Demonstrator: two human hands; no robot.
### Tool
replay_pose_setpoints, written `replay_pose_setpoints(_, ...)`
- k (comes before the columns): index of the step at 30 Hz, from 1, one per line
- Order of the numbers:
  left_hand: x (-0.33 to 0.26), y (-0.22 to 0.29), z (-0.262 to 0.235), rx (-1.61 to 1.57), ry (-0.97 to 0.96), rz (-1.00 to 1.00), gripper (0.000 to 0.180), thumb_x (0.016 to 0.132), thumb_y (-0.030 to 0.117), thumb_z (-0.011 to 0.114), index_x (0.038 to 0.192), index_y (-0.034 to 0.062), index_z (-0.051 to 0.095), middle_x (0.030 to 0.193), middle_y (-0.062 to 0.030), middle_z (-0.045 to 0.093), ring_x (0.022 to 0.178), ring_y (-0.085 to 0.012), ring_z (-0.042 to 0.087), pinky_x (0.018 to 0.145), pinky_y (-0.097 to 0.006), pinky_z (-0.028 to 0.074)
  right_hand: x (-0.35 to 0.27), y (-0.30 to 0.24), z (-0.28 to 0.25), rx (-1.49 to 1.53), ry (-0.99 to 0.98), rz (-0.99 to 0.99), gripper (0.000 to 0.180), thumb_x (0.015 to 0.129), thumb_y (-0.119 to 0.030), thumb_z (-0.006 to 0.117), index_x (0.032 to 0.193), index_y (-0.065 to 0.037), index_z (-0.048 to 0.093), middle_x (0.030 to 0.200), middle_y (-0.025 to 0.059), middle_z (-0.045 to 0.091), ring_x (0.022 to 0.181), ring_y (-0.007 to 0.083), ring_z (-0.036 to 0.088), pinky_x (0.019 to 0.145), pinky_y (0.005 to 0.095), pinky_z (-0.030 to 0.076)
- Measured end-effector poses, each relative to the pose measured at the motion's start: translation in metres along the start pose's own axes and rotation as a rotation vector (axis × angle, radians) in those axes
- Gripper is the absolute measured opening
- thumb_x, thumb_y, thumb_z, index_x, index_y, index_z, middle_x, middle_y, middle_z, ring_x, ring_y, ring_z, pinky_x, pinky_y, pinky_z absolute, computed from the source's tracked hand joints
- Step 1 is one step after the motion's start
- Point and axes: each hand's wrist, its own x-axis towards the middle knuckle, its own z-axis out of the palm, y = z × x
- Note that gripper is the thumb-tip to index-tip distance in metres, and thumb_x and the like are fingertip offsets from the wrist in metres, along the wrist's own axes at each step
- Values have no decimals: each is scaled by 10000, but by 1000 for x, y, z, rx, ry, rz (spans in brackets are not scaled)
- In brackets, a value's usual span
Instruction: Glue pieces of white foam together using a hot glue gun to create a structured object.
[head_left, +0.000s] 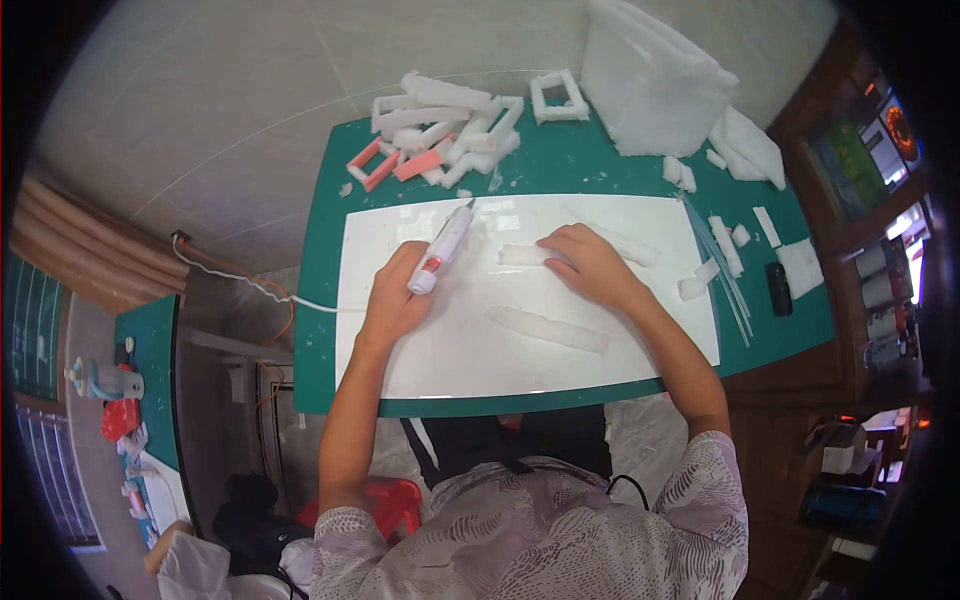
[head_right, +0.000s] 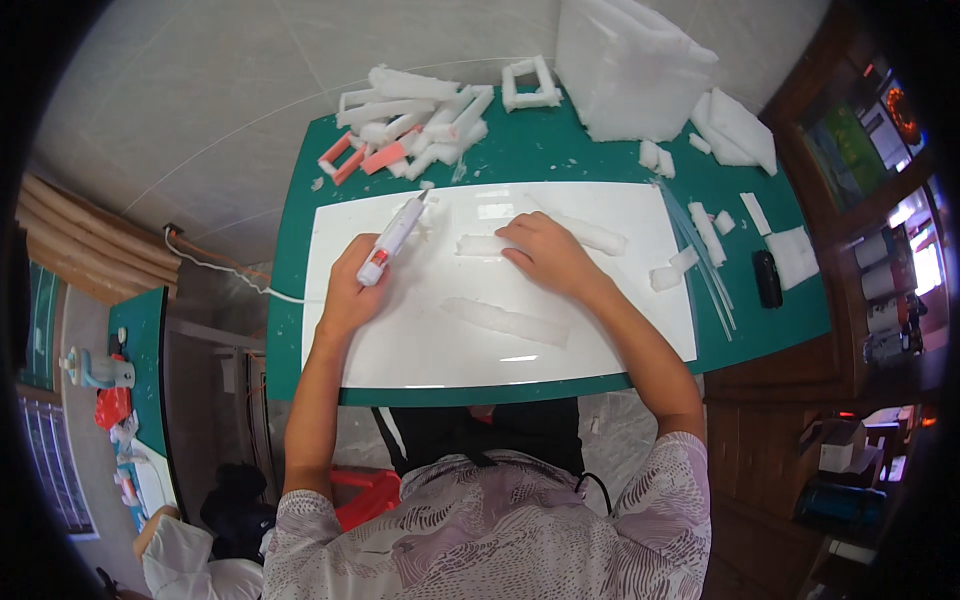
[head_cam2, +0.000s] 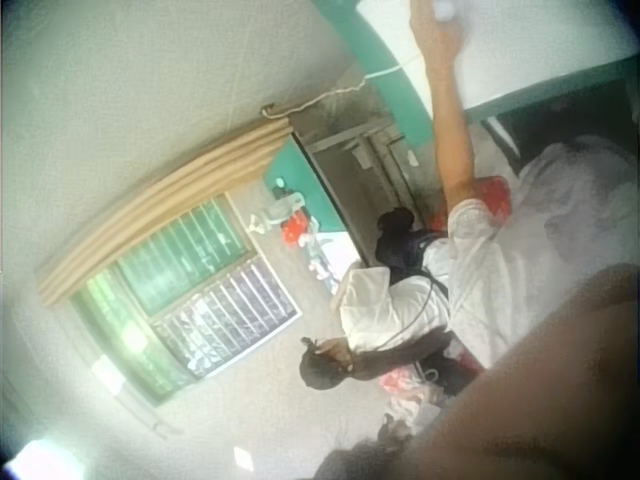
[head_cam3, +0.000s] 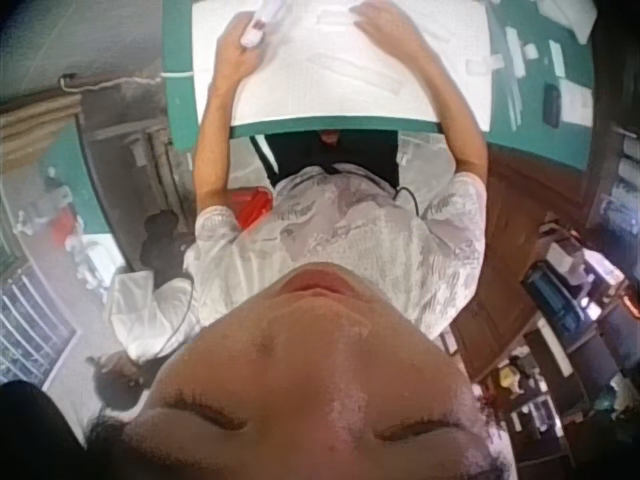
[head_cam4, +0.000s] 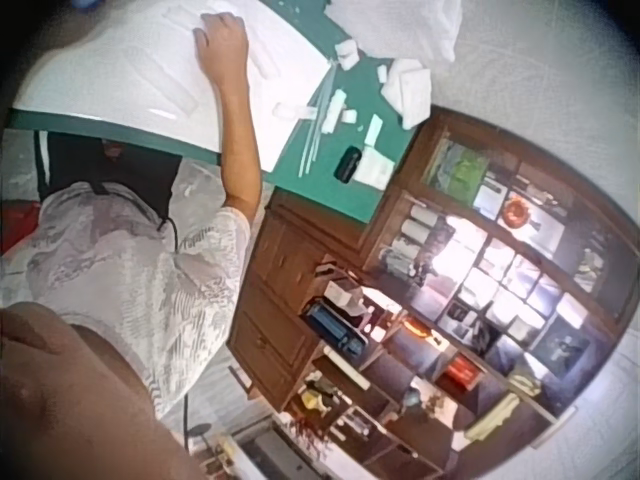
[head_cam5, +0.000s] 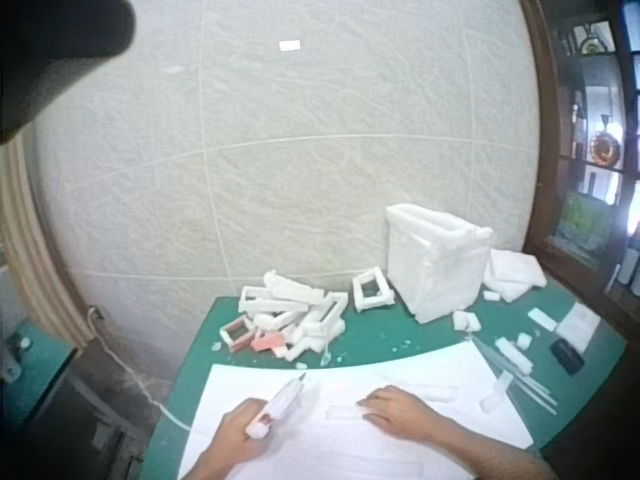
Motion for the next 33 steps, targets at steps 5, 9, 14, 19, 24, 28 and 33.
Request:
replay_pose_setpoints(5, -1, 0, -1, 9, -12, -49, 255, 801, -27, 549, 1049, 2, 603, 960, -175, 613, 833, -379, 620, 740, -346, 497, -1, 6, 9, 74, 50, -35, 213, 901, -115, 617, 1079, -24, 687, 1078, 128, 675, 1036, 303, 599, 933, 376, 470)
replay_pose_setpoints(9, -1, 2, 4, 5, -21, -40, 263, 793, -35, 551, 1050, -7, 602, 950, -175, 614, 815, -365, 620, 735, -336, 495, -6, 14, 4, 76, 154, -30, 198, 896, -88, 612, 1071, -25, 681, 1038, 122, 676, 1014, 311, 601, 926, 378, 470)
replay_pose_setpoints(14, -2, 6, 2, 42, -15, -20, 273, 790, -38, 547, 1056, -11, 601, 955, -172, 619, 815, -358, 622, 737, -333, 495, -5, 21, -18, -32, 322, 89, 191, 887, -72, 608, 1065, -27, 661, 1026, 128, 652, 997, 311, 596, 919, 385, 468)
replay_pose_setpoints(19, -4, 6, 2, 35, -19, -38, 273, 800, -32, 545, 1065, -11, 604, 974, -179, 626, 836, -362, 632, 753, -330, 497, -10, 41, -22, 62, 149, 274, 195, 903, -150, 615, 1054, -40, 672, 1033, 143, 642, 1010, 324, 587, 907, 384, 470)
replay_pose_setpoints(24, -2, 8, 2, 37, -19, -41, 253, 814, -25, 544, 1060, -13, 604, 968, -179, 625, 832, -362, 632, 749, -334, 496, -10, 46, -20, -8, 135, 199, 193, 904, -163, 626, 1043, -40, 680, 1026, 141, 646, 986, 322, 592, 891, 392, 474)
replay_pose_setpoints(28, -1, 5, 0, 47, -13, 9, 239, 821, -17, 548, 1053, -14, 605, 957, -181, 622, 822, -376, 623, 739, -338, 493, -6, 50, -13, -64, 244, 163, 174, 904, -168, 627, 996, -37, 697, 990, 140, 655, 968, 319, 593, 877, 396, 476)
replay_pose_setpoints(33, -4, 3, 3, 64, -27, -12, 277, 794, -55, 538, 1062, -21, 597, 953, -185, 617, 819, -367, 619, 737, -341, 489, -9, 49, -15, -26, 184, 170, 209, 903, -185, 627, 1001, -20, 708, 986, 141, 656, 981, 317, 584, 896, 389, 469)
